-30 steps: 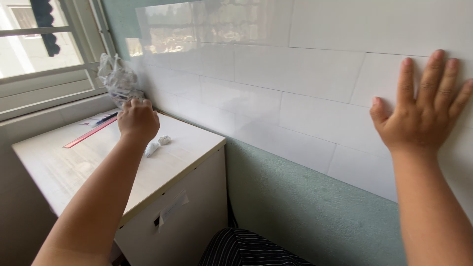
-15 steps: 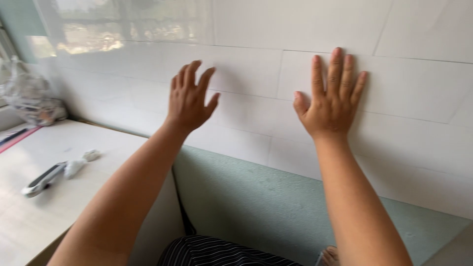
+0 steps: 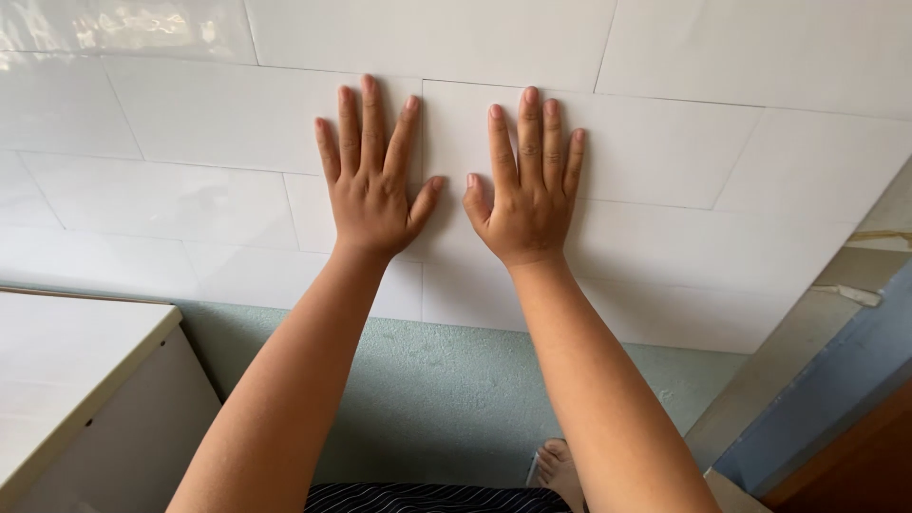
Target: Applying adhesive vinyl wall tiles to a wall and cutting them to fit around a light switch.
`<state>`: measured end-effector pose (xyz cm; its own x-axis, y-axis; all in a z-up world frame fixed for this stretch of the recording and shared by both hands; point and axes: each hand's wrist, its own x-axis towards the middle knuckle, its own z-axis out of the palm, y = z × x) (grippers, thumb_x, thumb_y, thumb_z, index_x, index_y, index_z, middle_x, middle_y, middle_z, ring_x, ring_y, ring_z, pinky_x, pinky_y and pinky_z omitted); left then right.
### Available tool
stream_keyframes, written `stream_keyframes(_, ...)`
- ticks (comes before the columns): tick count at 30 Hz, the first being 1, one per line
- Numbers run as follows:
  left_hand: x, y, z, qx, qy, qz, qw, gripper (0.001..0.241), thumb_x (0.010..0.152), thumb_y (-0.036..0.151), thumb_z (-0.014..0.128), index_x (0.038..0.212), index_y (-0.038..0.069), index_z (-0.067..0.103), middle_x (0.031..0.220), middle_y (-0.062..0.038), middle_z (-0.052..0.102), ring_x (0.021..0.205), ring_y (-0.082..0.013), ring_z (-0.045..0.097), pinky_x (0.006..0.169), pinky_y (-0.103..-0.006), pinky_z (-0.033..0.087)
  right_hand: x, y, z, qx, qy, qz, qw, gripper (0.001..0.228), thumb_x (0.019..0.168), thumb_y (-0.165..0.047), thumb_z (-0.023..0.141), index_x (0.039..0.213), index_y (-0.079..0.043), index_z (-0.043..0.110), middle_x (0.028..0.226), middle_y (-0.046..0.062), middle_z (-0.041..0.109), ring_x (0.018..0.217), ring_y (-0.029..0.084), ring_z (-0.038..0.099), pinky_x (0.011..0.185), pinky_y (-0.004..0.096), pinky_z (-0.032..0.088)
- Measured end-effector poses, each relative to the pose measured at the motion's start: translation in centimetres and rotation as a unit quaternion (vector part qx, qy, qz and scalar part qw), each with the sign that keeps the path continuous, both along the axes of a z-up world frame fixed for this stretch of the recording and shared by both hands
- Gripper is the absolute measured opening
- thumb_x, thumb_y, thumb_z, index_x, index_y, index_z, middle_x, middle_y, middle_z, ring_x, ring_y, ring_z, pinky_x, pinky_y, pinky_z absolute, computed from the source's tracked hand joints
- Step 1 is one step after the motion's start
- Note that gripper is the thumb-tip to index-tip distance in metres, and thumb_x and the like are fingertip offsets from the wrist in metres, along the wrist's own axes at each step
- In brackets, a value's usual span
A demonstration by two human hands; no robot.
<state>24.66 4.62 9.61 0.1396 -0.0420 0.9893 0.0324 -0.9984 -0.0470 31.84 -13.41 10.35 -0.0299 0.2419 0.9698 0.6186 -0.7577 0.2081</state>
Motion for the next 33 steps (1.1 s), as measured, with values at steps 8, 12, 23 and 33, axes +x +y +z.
stream_keyframes(8, -0.1, 1.2, -4.5, 0.008, 0.044, 0.007, 0.999, 0.072, 0.108, 0.062, 0.041, 0.164, 0.017, 0.037, 0.17, -0.015, 0.026, 0.16, -0.0338, 0.017, 0.129, -0.055, 0.009, -1.3, 0.5, -2.2, -0.013, 0.088, -0.032, 0.996, 0.075, 0.107, -0.044, 0.053, 0.167, -0.012, 0.021, 0.173, 0.017, 0.016, 0.16, 0.037, 0.012, 0.128, 0.061, 0.006)
stream_keyframes(12, -0.1, 1.5, -4.9, 0.011, 0.051, 0.007, 0.999, 0.071, 0.109, 0.061, 0.041, 0.164, 0.017, 0.035, 0.17, -0.016, 0.026, 0.159, -0.034, 0.016, 0.129, -0.0553, 0.009, -0.4, -2.1, -5.2, -0.046, 0.062, 0.025, 0.997, 0.08, 0.102, -0.048, 0.057, 0.164, -0.006, 0.028, 0.169, 0.024, 0.021, 0.157, 0.043, 0.019, 0.126, 0.063, 0.009)
stream_keyframes(23, 0.1, 1.6, -5.4, 0.015, 0.04, 0.017, 0.999, 0.072, 0.109, 0.062, 0.042, 0.164, 0.015, 0.04, 0.169, -0.019, 0.031, 0.157, -0.0372, 0.022, 0.127, -0.0564, 0.011, 2.9, -15.5, -2.3, -0.001, 0.081, -0.031, 0.996, 0.079, 0.103, -0.052, 0.054, 0.164, -0.003, 0.037, 0.168, 0.034, 0.021, 0.156, 0.051, 0.019, 0.123, 0.067, 0.009)
stream_keyframes(33, 0.0, 1.7, -5.9, 0.012, 0.04, 0.028, 0.999, 0.073, 0.109, 0.061, 0.043, 0.163, 0.013, 0.042, 0.168, -0.02, 0.033, 0.157, -0.0381, 0.023, 0.127, -0.0566, 0.012, 5.5, -15.5, -4.9, 0.014, 0.049, -0.055, 0.997, 0.076, 0.106, -0.055, 0.042, 0.164, -0.006, 0.035, 0.17, 0.026, 0.021, 0.16, 0.042, 0.015, 0.129, 0.059, 0.004)
